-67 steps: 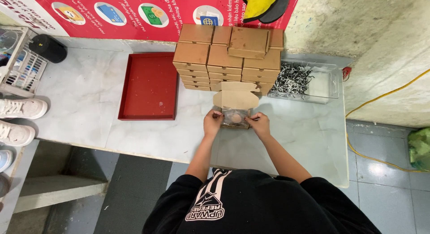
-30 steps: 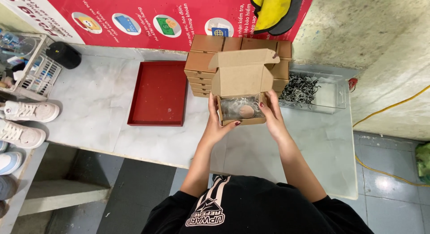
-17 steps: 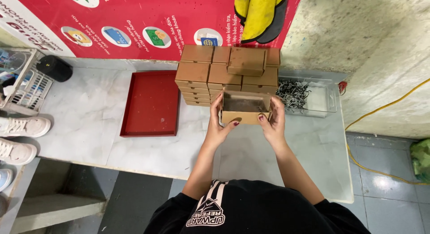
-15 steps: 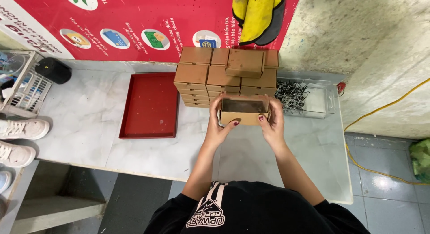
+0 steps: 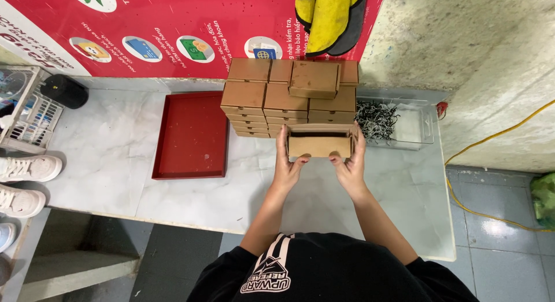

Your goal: The person is seen putting small circular items into small plastic bags, then placing the bags into small cardboard boxes, and finally adding some decorative shredded paper into the boxes.

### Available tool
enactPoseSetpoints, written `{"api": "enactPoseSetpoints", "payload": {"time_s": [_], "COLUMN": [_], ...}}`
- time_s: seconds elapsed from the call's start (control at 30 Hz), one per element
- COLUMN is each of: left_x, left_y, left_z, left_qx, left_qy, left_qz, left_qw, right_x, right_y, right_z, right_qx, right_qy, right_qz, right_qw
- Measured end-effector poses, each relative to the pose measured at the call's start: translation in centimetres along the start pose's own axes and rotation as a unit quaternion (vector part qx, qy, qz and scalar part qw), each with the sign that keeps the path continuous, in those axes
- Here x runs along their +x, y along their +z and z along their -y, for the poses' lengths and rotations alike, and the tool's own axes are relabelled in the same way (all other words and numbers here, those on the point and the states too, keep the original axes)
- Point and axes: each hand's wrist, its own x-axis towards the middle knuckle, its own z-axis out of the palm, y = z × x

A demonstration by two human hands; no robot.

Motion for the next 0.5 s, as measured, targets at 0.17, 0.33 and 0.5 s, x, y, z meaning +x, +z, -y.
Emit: {"api": "enactPoseSetpoints", "payload": {"time_s": [0.17, 0.33, 0.5], "left_x": [0.5, 0.9, 1.1], "left_y": [0.7, 0.8, 0.5], "left_z": [0.0, -0.1, -1.6], "left_qx": [0.057, -0.005, 0.046], "left_qy": [0.101, 0.136, 0.105], "left_qz": [-0.013, -0.019, 0.002], "left_qw": [0.993, 0.991, 0.993], "right_x": [0.4, 1.3, 1.8], "right_y": [0.7, 0.8, 0.6], "right_z": [0.9, 2.2, 2.4], "right_qx": [0.043, 0.03, 0.016], "right_qy": [0.022, -0.019, -0.027], "right_qz": [-0.029, -0.031, -0.018], "right_qw": [0.998, 0.999, 0.999]}}
